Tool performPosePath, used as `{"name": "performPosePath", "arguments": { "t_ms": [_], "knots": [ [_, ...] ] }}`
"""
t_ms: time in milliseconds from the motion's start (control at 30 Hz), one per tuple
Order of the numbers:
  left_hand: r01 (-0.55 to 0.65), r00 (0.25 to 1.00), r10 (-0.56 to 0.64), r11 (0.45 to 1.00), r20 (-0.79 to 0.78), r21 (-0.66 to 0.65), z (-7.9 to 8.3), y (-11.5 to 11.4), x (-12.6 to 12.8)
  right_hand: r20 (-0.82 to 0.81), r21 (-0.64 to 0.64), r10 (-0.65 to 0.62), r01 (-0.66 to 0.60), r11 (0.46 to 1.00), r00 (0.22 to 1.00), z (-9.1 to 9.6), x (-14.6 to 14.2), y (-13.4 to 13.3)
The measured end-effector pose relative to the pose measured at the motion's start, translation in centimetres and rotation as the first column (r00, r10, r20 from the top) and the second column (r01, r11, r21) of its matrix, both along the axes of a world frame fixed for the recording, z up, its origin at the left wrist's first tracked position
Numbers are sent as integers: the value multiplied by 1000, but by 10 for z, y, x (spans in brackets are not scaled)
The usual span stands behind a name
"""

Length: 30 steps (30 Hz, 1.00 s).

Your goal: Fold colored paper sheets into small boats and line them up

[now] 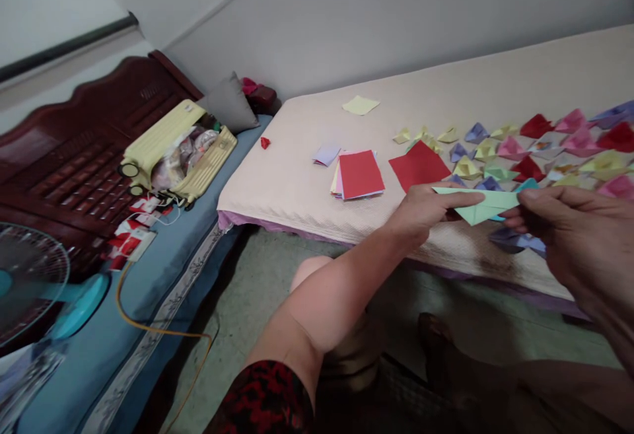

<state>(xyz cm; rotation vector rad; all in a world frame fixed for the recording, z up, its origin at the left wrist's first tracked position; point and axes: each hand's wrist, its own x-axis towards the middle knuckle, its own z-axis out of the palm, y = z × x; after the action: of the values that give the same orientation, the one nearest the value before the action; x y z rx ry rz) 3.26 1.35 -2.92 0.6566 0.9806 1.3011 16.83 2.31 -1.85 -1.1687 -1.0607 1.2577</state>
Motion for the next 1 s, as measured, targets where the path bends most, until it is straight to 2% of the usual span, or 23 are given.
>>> {"name": "performPosePath", "arguments": {
  "t_ms": [267, 367, 500, 600, 733, 867, 1000],
  "knots": [
    [-22, 999, 21, 999, 37, 45, -10, 3, -10, 99, -1, 153, -153, 988, 983, -18, 10, 14],
    [-146, 989, 147, 989, -10, 24, -4, 0, -12, 133, 32, 216, -222, 974, 967, -14, 15, 14],
    [-155, 987, 160, 982, -34, 107, 7, -2, -19, 244, 136, 299, -338, 931, 922, -2, 18, 14],
    [-138, 987, 149, 979, -67, 149, 11, -2, -26, 299, 233, 249, -324, 917, 921, 3, 18, 16],
    [-129, 956, 171, 974, -238, 184, 14, -6, -30, 332, 322, 196, -307, 896, 922, 7, 23, 15],
    [-188, 954, 211, 975, -214, 119, 14, -8, -31, 410, 454, 124, -320, 832, 904, 11, 27, 13],
    [-170, 964, 189, 979, -188, 114, 13, -7, -34, 466, 527, 79, -348, 775, 881, 12, 27, 9]
  ]
}}
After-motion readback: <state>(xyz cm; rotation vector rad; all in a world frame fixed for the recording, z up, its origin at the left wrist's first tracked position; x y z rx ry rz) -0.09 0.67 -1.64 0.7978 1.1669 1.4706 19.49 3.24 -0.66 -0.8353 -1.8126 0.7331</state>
